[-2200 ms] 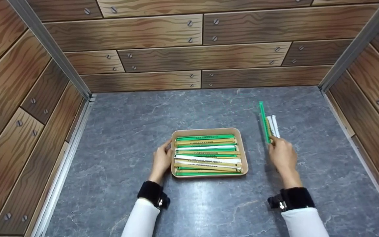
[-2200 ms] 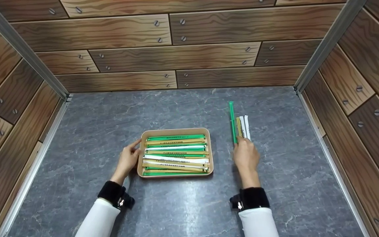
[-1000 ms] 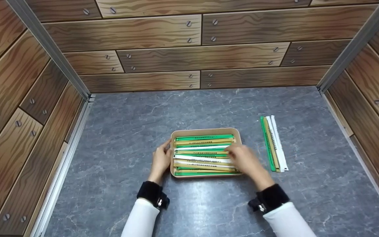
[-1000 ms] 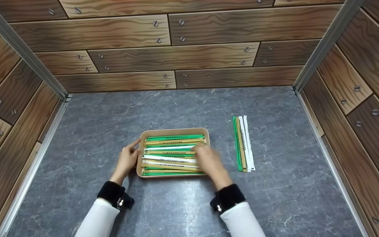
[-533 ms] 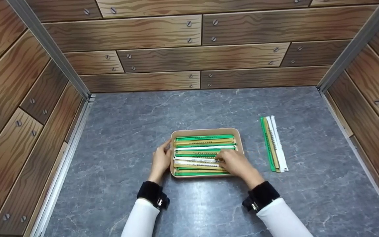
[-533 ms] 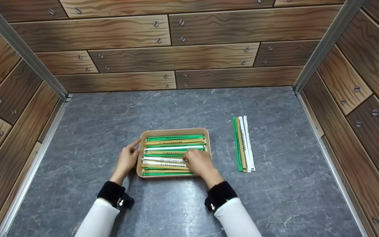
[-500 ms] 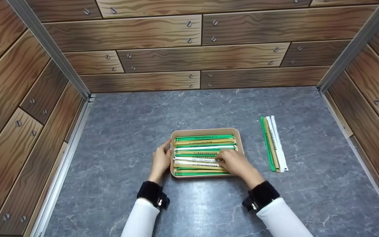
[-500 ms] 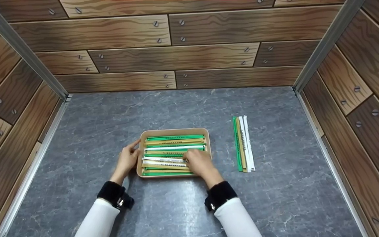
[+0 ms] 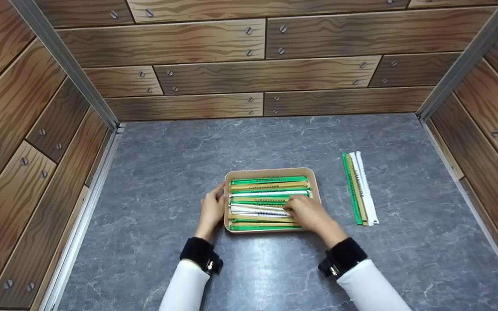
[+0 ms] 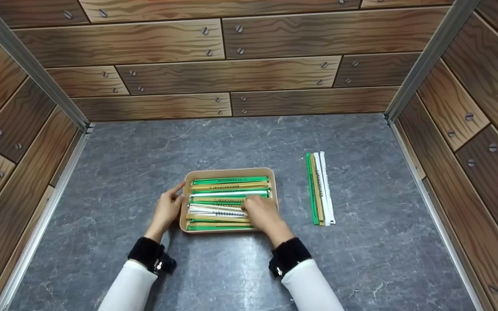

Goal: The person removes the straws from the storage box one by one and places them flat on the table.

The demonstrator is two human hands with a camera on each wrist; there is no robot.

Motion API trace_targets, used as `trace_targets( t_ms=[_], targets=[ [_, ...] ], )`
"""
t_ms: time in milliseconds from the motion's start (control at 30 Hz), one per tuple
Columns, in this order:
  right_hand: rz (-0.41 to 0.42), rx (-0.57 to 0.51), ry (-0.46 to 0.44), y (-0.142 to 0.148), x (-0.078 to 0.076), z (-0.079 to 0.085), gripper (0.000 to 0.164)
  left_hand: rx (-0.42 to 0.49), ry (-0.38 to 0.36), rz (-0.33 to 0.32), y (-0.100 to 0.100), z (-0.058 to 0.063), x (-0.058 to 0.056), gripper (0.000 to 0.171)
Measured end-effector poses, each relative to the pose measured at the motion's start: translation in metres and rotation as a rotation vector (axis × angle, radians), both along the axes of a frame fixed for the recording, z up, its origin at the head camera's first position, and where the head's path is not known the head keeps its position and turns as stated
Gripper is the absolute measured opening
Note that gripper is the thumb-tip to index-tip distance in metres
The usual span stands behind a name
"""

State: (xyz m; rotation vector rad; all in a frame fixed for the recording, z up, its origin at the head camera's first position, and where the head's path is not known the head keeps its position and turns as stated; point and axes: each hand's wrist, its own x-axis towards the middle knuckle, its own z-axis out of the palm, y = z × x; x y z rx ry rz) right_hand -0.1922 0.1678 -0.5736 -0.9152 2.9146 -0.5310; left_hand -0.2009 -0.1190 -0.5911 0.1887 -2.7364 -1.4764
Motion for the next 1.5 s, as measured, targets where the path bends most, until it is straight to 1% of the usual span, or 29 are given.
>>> trace_targets(
  t_ms=[233,367,467,600,700,767,867,933,1067,1167,1267,1333,1400,1500],
  targets=[
    [-0.027,-0.04,0.073,0.002,0.001,-0.002,0.009,-0.018,0.012,0.007,0.0,0.0,0.0,0.044],
    [-0.047,-0.052,0.072,0.002,0.001,-0.001,0.011,-0.021,0.018,0.009,0.0,0.0,0.0,0.044],
    [-0.055,-0.084,0.073,0.002,0.0,0.0,0.014,-0.022,0.021,0.006,0.0,0.0,0.0,0.044],
    [-0.063,-0.13,0.108,0.002,-0.001,0.002,0.014,-0.026,0.022,0.007,0.001,0.001,0.001,0.044],
    [-0.091,-0.16,0.12,0.003,0.0,0.006,0.015,-0.019,0.013,0.013,0.001,0.001,0.0,0.044],
    [-0.121,-0.187,0.112,0.004,0.0,0.01,0.016,-0.016,0.01,0.012,0.001,0.002,0.001,0.044],
    [-0.182,-0.256,0.096,0.009,0.0,0.016,0.017,-0.018,-0.001,0.016,0.001,0.001,0.001,0.044],
    [-0.223,-0.311,0.109,0.013,-0.001,0.02,0.018,-0.026,0.001,0.014,0.001,0.001,0.0,0.044],
    [-0.329,-0.404,0.174,0.029,-0.005,0.026,0.02,-0.031,0.008,0.012,0.001,0.0,0.0,0.044],
    [-0.424,-0.437,0.229,0.047,-0.007,0.027,0.021,-0.03,0.015,0.012,0.001,0.0,0.0,0.044],
    [-0.536,-0.442,0.236,0.067,-0.008,0.027,0.023,-0.031,0.021,0.014,0.001,0.0,0.0,0.044],
    [-0.617,-0.426,0.219,0.081,-0.008,0.026,0.024,-0.031,0.013,0.018,0.001,0.0,0.0,0.044],
    [-0.707,-0.394,0.178,0.094,-0.006,0.025,0.024,-0.028,0.007,0.019,0.001,0.0,0.0,0.044],
    [-0.816,-0.326,0.114,0.115,-0.002,0.023,0.027,-0.023,-0.008,0.019,0.001,0.001,0.0,0.044]
  ],
)
